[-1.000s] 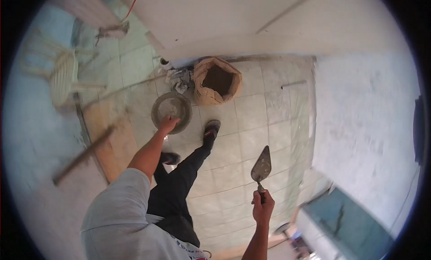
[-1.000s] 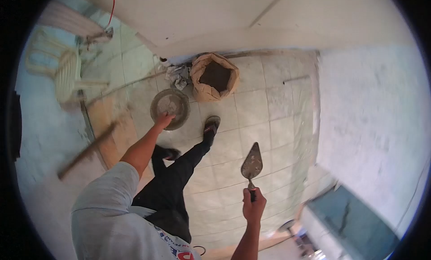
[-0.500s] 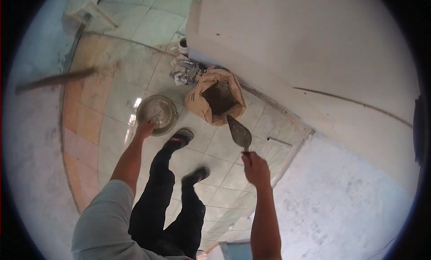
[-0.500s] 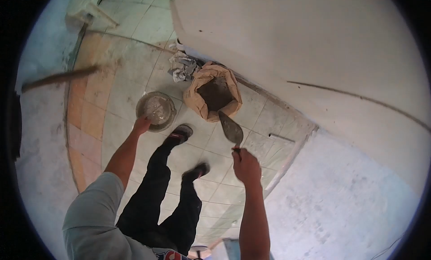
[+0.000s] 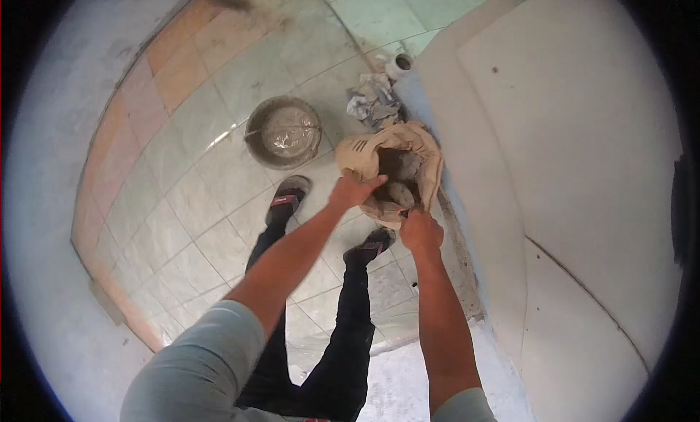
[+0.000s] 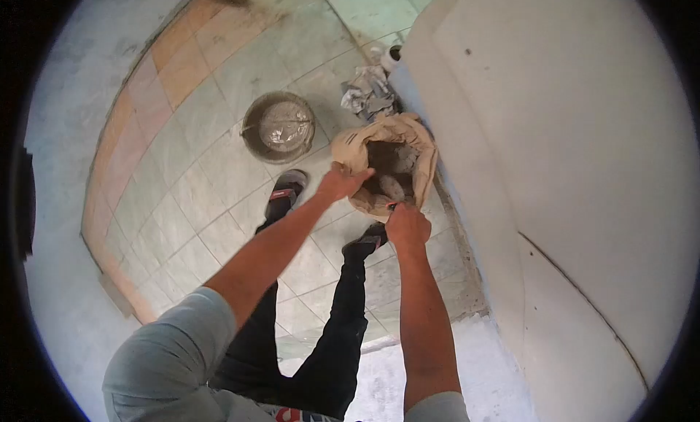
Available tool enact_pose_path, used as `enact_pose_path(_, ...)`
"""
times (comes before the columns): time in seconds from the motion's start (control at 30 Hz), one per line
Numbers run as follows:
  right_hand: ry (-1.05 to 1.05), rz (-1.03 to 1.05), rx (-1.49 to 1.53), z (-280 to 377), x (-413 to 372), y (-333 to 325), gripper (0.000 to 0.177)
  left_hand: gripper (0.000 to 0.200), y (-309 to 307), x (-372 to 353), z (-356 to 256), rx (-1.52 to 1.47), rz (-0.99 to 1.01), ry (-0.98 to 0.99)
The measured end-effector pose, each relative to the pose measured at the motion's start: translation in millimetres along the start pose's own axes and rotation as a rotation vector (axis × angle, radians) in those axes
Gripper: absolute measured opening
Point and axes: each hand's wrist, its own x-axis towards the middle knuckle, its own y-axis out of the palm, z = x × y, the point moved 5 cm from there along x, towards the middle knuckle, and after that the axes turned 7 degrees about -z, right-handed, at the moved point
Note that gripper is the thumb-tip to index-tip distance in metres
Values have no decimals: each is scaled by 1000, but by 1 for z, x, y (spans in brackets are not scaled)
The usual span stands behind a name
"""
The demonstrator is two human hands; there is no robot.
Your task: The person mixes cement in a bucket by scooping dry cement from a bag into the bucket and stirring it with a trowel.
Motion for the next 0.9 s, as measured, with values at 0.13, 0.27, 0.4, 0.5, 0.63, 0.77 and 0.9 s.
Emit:
enact_pose_path(0.13, -130, -9, -31, 18, -12, 31, 26, 66, 11, 4, 4, 71, -77, -25)
enact_pose_path(0.27, -244, 34, 53, 43, -7, 24, 24, 72, 13, 33, 37, 167, -138, 157)
enact_pose_path(0.4, -312, 35, 59, 67, -1, 32, 24, 79, -7, 25, 29, 281, -3, 52)
enact_pose_path(0.5, -318, 94, 102, 72, -1, 42, 24, 74, -4, 29, 36, 343, -60, 152)
enact_pose_path(0.63, -353, 74, 104, 104, -1, 46, 24, 57, -62, 41, 29, 548, -86, 255)
enact_pose_path(0.77, -346, 50, 207, 142, 0, 51, 27, 53, -97, 67, 33, 683, -193, 340)
enact_pose_path(0.9, -304, 40, 250, 141, 16, 55, 25, 53, -131, 69, 22, 695, -177, 327)
